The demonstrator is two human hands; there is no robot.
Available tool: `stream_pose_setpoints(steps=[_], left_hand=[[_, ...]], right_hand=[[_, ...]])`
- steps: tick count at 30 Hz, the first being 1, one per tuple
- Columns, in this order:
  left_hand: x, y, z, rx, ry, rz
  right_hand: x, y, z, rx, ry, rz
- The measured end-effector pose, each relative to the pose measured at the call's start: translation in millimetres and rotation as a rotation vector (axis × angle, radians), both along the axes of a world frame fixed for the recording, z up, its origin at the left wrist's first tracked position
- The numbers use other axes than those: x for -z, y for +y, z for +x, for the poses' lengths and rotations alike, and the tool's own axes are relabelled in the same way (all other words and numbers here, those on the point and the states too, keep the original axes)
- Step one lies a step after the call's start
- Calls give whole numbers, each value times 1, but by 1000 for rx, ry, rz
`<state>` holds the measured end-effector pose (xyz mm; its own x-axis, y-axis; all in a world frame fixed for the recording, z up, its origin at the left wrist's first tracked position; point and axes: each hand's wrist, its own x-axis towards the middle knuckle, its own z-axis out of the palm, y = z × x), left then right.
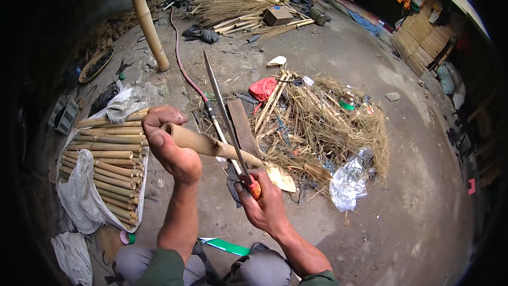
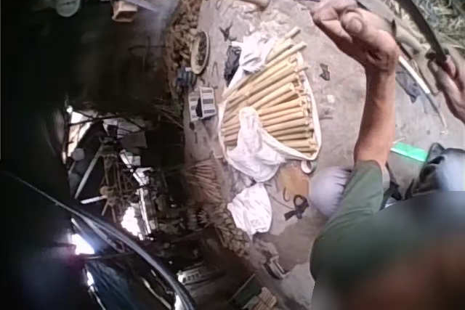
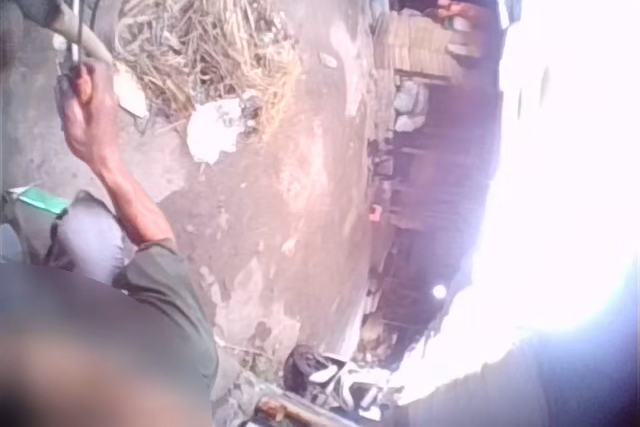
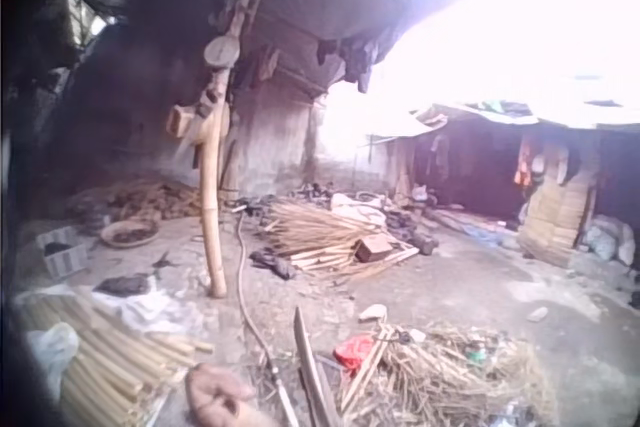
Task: The person sits on the floor and uses a knife to shave and taper the ends of bamboo poles. They repeatedly pick up poles from a nearby pile, carve the ends, and place the finished pieces back on the pile.
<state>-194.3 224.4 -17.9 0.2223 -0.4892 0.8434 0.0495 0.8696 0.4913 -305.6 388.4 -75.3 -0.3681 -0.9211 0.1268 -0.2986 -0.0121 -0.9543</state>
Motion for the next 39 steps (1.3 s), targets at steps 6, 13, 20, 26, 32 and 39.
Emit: stream_pose_setpoints(steps=[6, 13, 20, 26, 32, 39], left_hand=[[-3, 13, -11, 59, -111, 16], [23, 12, -11, 197, -230, -12], [180, 16, -19, 1101, -179, 1838], [223, 20, -114, 1171, 428, 1703], [155, -42, -95, 1042, 417, 1438], [167, -35, -51, 466, 257, 955]], right_hand=[[-36, 7, 1, 14, 174, -343], [-14, -3, -17, 5, 197, -116], [3, 43, -30, 77, 25, 12], [25, 116, -44, 151, -66, 120], [64, 183, -65, 266, -356, 171], [150, 162, -42, 425, -250, 357]])
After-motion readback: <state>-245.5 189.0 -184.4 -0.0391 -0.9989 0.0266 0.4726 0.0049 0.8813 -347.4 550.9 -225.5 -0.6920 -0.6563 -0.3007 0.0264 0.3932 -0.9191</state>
